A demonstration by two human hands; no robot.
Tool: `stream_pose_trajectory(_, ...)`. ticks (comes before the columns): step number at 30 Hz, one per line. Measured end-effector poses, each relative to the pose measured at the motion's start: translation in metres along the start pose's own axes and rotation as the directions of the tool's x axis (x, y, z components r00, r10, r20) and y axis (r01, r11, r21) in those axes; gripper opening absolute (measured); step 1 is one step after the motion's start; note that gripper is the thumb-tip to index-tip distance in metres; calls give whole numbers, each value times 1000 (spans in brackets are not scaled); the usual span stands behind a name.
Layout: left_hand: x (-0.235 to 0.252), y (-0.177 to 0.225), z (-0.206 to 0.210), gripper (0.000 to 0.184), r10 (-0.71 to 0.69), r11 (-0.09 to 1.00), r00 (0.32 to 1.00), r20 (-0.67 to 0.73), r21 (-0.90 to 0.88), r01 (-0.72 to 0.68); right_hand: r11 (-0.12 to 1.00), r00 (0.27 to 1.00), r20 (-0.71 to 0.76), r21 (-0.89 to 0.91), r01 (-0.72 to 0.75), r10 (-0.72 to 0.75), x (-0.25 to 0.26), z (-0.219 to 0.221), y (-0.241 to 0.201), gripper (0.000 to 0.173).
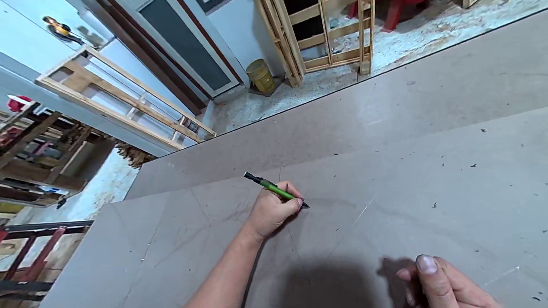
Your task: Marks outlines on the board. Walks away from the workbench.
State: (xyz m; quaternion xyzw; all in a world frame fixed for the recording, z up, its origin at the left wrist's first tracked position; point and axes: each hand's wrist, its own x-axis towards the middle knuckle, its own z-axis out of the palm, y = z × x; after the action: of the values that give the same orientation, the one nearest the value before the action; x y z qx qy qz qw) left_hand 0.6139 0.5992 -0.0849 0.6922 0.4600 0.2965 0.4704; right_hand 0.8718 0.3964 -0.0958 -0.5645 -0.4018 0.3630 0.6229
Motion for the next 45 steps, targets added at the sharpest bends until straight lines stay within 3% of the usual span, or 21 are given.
stream_pose_trajectory(10,-4,1,-5,2,6,981,1000,31,193,-12,1000,1000,-4,28,10,-10,-1,2,-1,35)
stream_pose_trajectory(15,24,8,12,4,25,947,997,-77,322,1,1000,1000,-15,12,22,-22,-1,3,0,36)
stream_pose_trajectory(18,33,11,18,2,31,953,995,-96,303,-1,1000,1000,-6,16,13,-13,-1,4,-1,36)
stream_pose_trajectory(21,6,11,20,1,34,949,996,-86,316,-5,1000,1000,-18,22,15,-14,0,3,1,36)
stream_pose_trajectory(26,18,8,21,2,26,987,993,-113,159,-8,999,999,-30,42,14,-13,-1,5,1,37)
stream_pose_trajectory(32,41,18,39,3,23,959,990,-139,284,17,999,999,-42,37,5,-4,-1,6,1,37)
stream_pose_trajectory(39,19,20,46,2,47,956,990,-131,293,-6,1000,998,-60,20,22,-20,-3,5,8,39)
stream_pose_trajectory(43,11,21,36,2,37,949,999,-18,315,-30,999,996,-75,-14,38,-39,-4,9,12,40)
stream_pose_trajectory(45,1,15,26,2,43,957,995,-88,291,-15,997,995,-90,-67,25,-31,-4,9,12,40)
